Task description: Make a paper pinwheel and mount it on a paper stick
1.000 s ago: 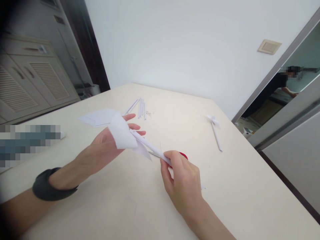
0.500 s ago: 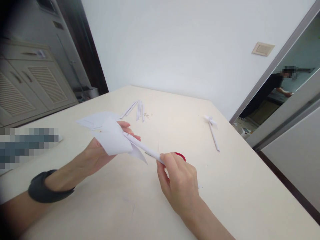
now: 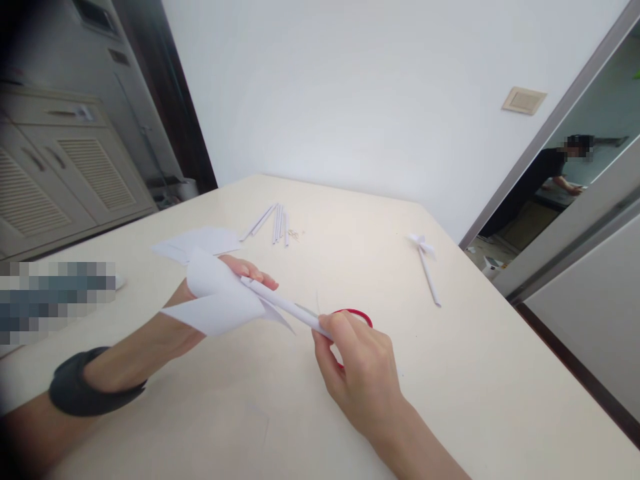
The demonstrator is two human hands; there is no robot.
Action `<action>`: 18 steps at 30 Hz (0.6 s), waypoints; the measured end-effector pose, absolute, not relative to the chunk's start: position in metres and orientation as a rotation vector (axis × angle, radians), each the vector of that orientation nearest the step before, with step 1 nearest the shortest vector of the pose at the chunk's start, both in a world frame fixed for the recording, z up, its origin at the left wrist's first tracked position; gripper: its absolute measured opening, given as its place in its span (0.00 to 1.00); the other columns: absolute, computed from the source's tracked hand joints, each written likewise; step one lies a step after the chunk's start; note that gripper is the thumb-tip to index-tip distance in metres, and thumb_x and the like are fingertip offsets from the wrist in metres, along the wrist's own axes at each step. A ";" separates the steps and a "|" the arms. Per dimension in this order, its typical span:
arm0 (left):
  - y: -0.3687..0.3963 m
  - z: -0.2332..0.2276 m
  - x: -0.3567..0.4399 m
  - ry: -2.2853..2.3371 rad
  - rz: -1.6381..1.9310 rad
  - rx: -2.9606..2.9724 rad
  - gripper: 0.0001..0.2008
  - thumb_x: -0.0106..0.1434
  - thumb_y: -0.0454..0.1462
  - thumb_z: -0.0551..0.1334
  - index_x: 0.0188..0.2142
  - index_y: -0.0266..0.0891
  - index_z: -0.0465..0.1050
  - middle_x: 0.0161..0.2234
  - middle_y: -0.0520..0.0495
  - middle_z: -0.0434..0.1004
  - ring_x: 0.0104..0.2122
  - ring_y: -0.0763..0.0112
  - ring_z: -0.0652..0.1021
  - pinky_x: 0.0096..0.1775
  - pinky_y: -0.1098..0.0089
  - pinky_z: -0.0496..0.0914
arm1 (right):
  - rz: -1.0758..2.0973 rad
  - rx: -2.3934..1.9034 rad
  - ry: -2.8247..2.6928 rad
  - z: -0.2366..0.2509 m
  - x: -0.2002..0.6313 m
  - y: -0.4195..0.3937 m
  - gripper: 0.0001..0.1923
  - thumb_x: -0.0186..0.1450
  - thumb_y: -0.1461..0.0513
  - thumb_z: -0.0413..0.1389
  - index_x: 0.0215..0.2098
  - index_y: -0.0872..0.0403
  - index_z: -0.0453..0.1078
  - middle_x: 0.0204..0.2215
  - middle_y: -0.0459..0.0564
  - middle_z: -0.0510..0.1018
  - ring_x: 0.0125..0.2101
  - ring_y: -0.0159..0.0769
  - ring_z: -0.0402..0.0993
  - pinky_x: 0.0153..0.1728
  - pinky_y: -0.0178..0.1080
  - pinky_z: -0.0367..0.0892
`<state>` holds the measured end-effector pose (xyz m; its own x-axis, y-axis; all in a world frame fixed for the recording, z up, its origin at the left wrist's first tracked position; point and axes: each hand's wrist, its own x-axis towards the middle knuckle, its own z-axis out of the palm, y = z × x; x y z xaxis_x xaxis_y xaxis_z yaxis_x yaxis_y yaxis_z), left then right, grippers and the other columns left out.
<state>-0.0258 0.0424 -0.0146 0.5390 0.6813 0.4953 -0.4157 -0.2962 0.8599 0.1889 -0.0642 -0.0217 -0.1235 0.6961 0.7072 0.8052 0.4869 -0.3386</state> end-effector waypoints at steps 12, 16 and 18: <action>0.035 -0.005 -0.028 0.321 1.050 1.552 0.14 0.55 0.39 0.65 0.42 0.44 0.73 0.41 0.46 0.73 0.42 0.61 0.72 0.39 0.68 0.71 | -0.170 -1.246 -1.897 -0.022 0.189 -0.065 0.05 0.61 0.69 0.54 0.34 0.53 0.64 0.20 0.41 0.66 0.18 0.25 0.57 0.19 0.30 0.54; 0.031 -0.002 -0.029 0.413 1.040 1.575 0.14 0.55 0.37 0.65 0.43 0.44 0.74 0.44 0.45 0.73 0.43 0.62 0.72 0.40 0.69 0.70 | -0.004 -1.308 -1.854 -0.019 0.188 -0.066 0.03 0.62 0.67 0.52 0.33 0.53 0.64 0.22 0.43 0.69 0.18 0.26 0.59 0.20 0.31 0.55; 0.031 -0.002 -0.028 0.440 1.046 1.577 0.14 0.55 0.37 0.65 0.43 0.45 0.74 0.45 0.46 0.73 0.44 0.61 0.72 0.40 0.70 0.70 | 0.212 -1.373 -1.826 -0.016 0.186 -0.066 0.02 0.62 0.66 0.51 0.32 0.53 0.64 0.26 0.44 0.72 0.19 0.26 0.60 0.19 0.31 0.55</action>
<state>-0.0280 0.0305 -0.0017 0.5349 0.7522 0.3849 -0.2513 -0.2933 0.9224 0.1863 -0.0663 -0.0156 -0.0674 0.8608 0.5044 0.7221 0.3910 -0.5707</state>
